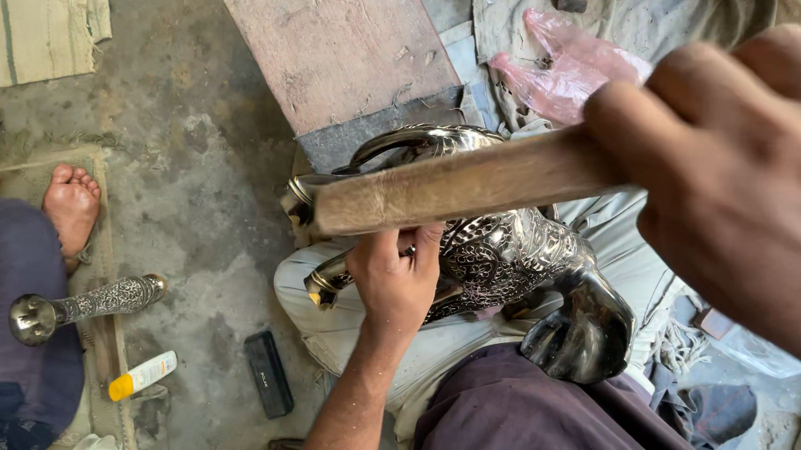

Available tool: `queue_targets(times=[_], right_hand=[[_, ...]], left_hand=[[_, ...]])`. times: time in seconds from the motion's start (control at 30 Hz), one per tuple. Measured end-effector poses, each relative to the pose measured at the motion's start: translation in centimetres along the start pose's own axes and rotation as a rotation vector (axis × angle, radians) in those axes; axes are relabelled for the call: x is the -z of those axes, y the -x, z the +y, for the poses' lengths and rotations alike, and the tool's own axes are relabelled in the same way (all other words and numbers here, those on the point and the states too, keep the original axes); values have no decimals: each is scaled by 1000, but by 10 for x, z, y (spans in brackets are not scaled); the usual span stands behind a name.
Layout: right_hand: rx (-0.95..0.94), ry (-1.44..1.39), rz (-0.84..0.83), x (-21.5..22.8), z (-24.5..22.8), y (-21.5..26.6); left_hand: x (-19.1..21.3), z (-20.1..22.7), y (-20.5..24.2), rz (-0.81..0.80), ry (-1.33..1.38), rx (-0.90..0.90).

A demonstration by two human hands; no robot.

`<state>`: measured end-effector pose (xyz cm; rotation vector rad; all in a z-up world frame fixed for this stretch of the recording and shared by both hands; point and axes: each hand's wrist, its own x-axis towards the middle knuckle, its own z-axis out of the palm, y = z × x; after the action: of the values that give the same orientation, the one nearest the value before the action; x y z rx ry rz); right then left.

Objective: The person uses a small metal punch and a wooden mallet to engrave intricate patterns onto a silver-colored metal elephant figurine. They repeatedly position the punch on the surface and strike it with the mallet to create detailed designs.

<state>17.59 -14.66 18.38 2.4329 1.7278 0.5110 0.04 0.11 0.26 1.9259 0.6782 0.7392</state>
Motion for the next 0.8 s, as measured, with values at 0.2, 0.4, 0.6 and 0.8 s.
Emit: queue_targets(times=[0.2, 0.4, 0.6, 0.8], right_hand=[[-256, -169, -69, -45, 14, 43], [-588, -668, 105, -87, -2, 98], [-769, -763, 199, -133, -45, 145], [-860, -775, 187, -187, -70, 180]], left_hand=[[18, 13, -31, -218, -129, -305], [27, 35, -66, -526, -282, -439], [24, 43, -86, -733, -375, -620], [19, 61, -98, -880, -436, -639]])
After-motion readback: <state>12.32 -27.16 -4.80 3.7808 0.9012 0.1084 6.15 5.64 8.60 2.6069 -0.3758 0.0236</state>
